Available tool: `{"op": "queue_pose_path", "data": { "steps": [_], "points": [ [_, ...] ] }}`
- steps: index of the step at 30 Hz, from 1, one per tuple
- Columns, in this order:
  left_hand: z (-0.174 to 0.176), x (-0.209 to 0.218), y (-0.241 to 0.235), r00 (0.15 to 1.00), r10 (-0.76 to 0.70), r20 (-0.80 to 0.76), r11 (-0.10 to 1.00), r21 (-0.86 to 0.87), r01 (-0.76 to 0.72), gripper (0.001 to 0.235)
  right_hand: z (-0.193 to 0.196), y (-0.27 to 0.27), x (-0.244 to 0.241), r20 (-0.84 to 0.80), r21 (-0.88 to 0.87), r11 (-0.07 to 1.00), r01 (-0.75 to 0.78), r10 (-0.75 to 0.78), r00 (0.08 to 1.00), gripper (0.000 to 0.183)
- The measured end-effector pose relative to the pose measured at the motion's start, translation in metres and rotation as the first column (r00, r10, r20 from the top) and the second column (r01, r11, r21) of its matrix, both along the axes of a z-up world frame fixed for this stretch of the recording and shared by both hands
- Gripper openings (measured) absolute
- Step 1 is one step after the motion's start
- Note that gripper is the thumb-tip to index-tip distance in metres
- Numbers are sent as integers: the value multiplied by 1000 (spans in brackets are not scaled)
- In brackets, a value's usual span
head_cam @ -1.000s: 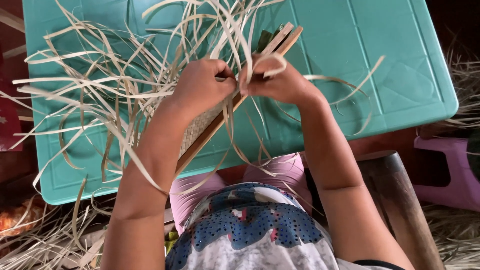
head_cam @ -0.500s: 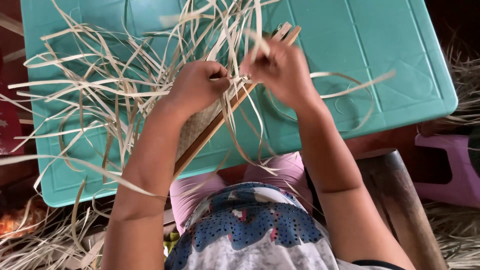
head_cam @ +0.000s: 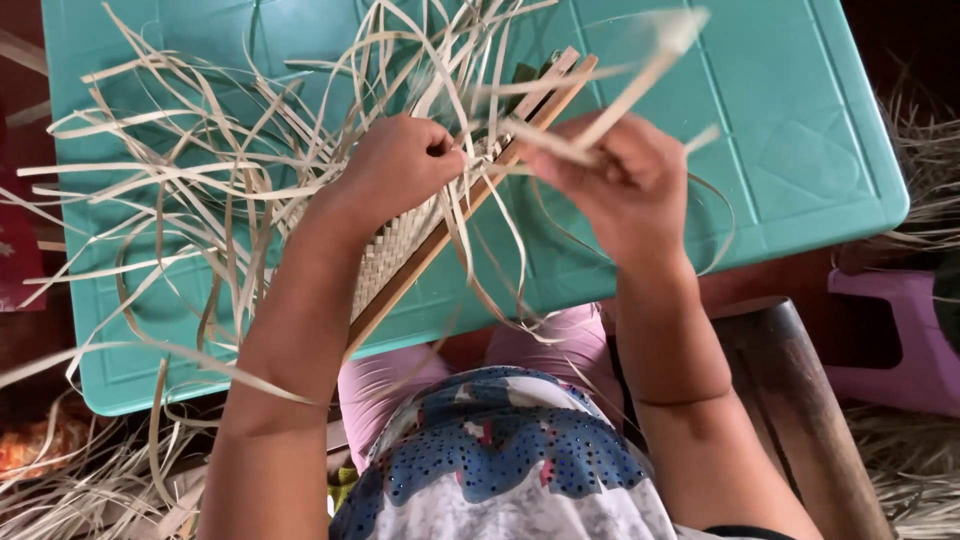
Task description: The person weaves dried palm fronds into a basket using a wooden frame. They interlace the fronds by hand, periodically adjusting the bundle and tightening the weave to form the basket structure.
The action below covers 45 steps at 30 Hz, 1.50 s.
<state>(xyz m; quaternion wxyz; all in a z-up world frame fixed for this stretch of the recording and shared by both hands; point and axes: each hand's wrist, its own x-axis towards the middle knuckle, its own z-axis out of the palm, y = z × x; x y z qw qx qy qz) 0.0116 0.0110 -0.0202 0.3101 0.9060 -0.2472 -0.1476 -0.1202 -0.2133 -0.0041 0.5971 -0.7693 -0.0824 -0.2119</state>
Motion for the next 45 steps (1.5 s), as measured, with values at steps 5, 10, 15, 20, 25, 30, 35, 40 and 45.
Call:
{"op": "queue_pose_path", "data": {
  "steps": [5, 10, 15, 20, 25, 30, 35, 40, 45],
  "points": [
    [12, -1, -3, 996, 3, -84, 998, 59, 2, 40, -46, 37, 36, -175, -454, 886, -92, 12, 985, 23],
    [4, 3, 1, 993, 4, -118, 999, 51, 2, 46, -60, 57, 46, -467, -611, 763, -211, -131, 875, 40],
    [10, 3, 1, 995, -27, -94, 1000, -7, 26, 40, -43, 31, 30, -394, -648, 744, -160, -148, 907, 42],
    [33, -9, 1, 989, -21, -149, 1000, 6, 22, 31, -56, 14, 87, 147, -891, 417, 179, -106, 983, 12],
    [38, -10, 3, 987, 15, -159, 1000, 11, -14, 29, -68, -2, 138, 463, -869, 182, 460, -25, 886, 9],
    [25, -10, -10, 978, 89, -188, 989, 136, -64, 39, -14, -12, 140, 418, -694, 556, 457, -205, 885, 15],
    [28, -15, -7, 966, 112, -235, 994, 12, -112, 20, -28, 8, 117, -563, -515, 794, -323, -29, 826, 49],
    [3, -7, -5, 974, 104, -200, 989, -80, -122, 32, -29, 13, 87, -471, -257, 945, -203, 61, 880, 34],
    [-14, 3, -4, 976, 78, -203, 990, -98, -100, 36, -57, 48, 50, -412, -562, 822, -89, -184, 892, 38]
  ]
}}
